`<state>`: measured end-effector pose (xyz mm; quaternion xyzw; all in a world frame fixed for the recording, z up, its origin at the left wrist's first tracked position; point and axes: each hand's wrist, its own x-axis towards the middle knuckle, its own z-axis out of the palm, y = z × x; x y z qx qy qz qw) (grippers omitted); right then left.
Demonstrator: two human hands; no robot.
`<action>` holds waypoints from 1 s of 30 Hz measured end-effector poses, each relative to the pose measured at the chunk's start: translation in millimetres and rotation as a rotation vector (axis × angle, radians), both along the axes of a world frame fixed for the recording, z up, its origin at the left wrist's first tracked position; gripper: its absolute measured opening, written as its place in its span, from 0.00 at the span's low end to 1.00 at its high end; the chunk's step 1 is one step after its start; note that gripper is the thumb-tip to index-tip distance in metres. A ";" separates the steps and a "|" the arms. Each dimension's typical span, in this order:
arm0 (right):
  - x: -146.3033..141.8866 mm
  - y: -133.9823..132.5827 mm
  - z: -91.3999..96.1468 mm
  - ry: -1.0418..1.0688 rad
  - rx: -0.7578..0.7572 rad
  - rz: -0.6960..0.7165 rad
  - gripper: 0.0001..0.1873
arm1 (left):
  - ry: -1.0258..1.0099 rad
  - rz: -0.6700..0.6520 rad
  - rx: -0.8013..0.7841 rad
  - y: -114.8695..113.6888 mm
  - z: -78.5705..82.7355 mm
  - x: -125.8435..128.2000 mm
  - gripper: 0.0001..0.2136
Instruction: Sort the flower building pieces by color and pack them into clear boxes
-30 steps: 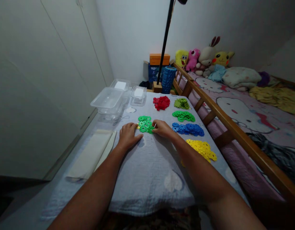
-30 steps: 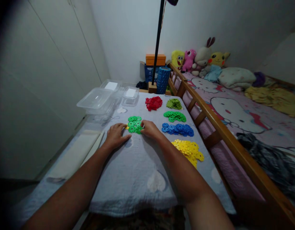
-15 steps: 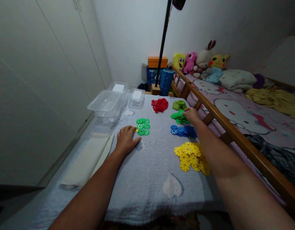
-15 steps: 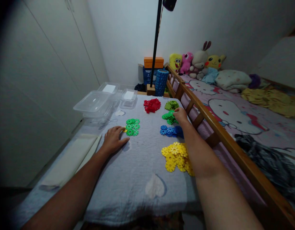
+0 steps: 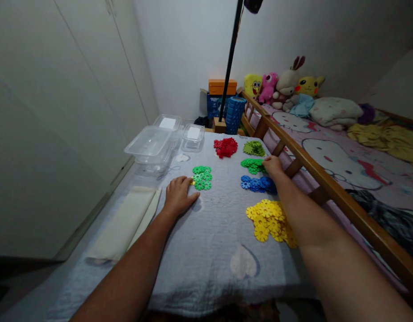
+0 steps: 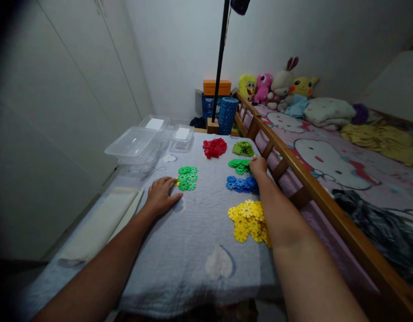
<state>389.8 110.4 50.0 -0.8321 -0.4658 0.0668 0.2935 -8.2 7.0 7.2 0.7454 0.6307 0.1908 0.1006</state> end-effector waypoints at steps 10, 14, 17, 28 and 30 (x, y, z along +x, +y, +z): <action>-85.0 7.8 22.2 -0.052 0.027 0.413 0.13 | -0.005 -0.015 0.004 -1.3 2.7 1.2 0.26; -150.0 5.1 10.4 -0.049 -0.086 0.720 0.08 | -0.022 -0.028 0.002 -1.5 3.9 0.9 0.26; -188.6 2.5 -2.2 -0.078 -0.140 0.800 0.11 | -0.028 -0.030 0.000 -1.8 4.6 1.0 0.25; -236.5 3.0 -20.6 -0.175 -0.170 0.745 0.20 | -0.027 -0.032 0.008 -1.2 4.3 0.4 0.25; -235.9 4.6 -19.9 -0.159 -0.165 0.745 0.19 | -0.032 -0.030 0.007 -1.6 4.9 0.5 0.24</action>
